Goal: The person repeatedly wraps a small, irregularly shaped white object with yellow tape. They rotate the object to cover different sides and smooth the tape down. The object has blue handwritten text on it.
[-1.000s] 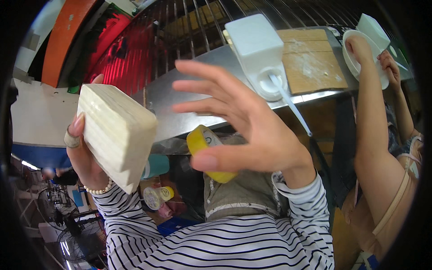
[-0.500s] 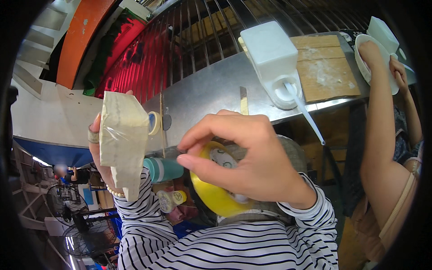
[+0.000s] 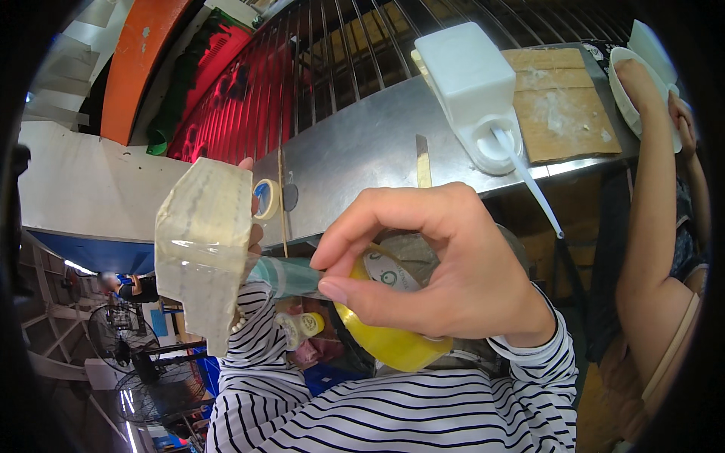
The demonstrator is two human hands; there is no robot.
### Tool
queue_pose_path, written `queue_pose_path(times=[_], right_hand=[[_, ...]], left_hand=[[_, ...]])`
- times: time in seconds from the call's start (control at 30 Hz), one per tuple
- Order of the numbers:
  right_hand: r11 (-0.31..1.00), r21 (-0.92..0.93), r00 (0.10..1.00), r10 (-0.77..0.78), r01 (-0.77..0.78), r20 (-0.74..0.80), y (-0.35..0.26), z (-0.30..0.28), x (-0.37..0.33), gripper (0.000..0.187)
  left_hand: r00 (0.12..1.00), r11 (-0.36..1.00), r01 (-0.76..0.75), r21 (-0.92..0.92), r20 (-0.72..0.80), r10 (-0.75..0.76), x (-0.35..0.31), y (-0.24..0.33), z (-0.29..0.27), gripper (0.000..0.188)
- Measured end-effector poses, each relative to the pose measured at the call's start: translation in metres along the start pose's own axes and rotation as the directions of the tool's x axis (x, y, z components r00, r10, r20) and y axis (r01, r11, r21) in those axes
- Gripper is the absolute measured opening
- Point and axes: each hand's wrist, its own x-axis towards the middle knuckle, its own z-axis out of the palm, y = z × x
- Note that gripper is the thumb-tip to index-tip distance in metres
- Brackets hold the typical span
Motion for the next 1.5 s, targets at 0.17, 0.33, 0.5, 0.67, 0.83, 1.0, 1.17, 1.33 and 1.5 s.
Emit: queue_pose_path(times=[0.17,0.33,0.5,0.67,0.83,1.0,1.17,1.33,1.5], right_hand=[[1.0,-0.003,0.999,-0.026,0.026,0.026,0.002,-0.002,0.002,0.022],[0.999,-0.013,0.999,-0.034,0.035,0.039,0.003,-0.004,0.002,0.022],[0.998,-0.018,0.996,-0.062,0.063,0.067,0.008,-0.008,0.003,0.017],[0.998,0.002,0.992,-0.066,0.066,0.104,0.006,-0.01,0.0,0.016],[0.995,-0.029,0.987,-0.094,0.099,0.131,0.004,-0.013,-0.002,0.015],[0.996,0.01,0.988,-0.093,0.093,0.121,0.006,-0.01,-0.001,0.015],[0.997,0.029,0.994,0.069,-0.071,0.081,0.002,-0.009,0.0,0.018],[0.997,0.053,0.993,0.044,-0.05,0.11,0.009,-0.01,0.007,0.027],[0.991,0.118,0.99,-0.082,0.068,0.118,0.027,-0.015,0.017,0.039]], left_hand=[[0.998,0.983,-0.053,0.173,-0.016,0.056,-0.002,-0.005,0.002,0.051],[0.999,0.97,-0.043,0.24,-0.013,0.048,0.0,-0.005,0.006,0.058],[0.969,0.982,0.174,0.072,0.166,-0.184,0.0,-0.005,0.011,0.061],[0.98,0.987,0.157,0.042,0.119,-0.161,0.007,-0.006,0.007,0.058],[0.981,0.988,0.154,0.021,0.119,-0.156,0.004,-0.004,0.007,0.057],[0.984,0.995,0.048,0.082,0.165,-0.061,-0.001,-0.009,0.009,0.058],[0.971,0.977,0.198,0.08,0.122,-0.207,-0.001,-0.008,0.011,0.061],[0.964,0.971,0.225,0.079,0.123,-0.234,-0.006,-0.016,0.011,0.061],[0.965,0.967,0.226,0.118,0.11,-0.239,-0.001,-0.03,0.007,0.054]])
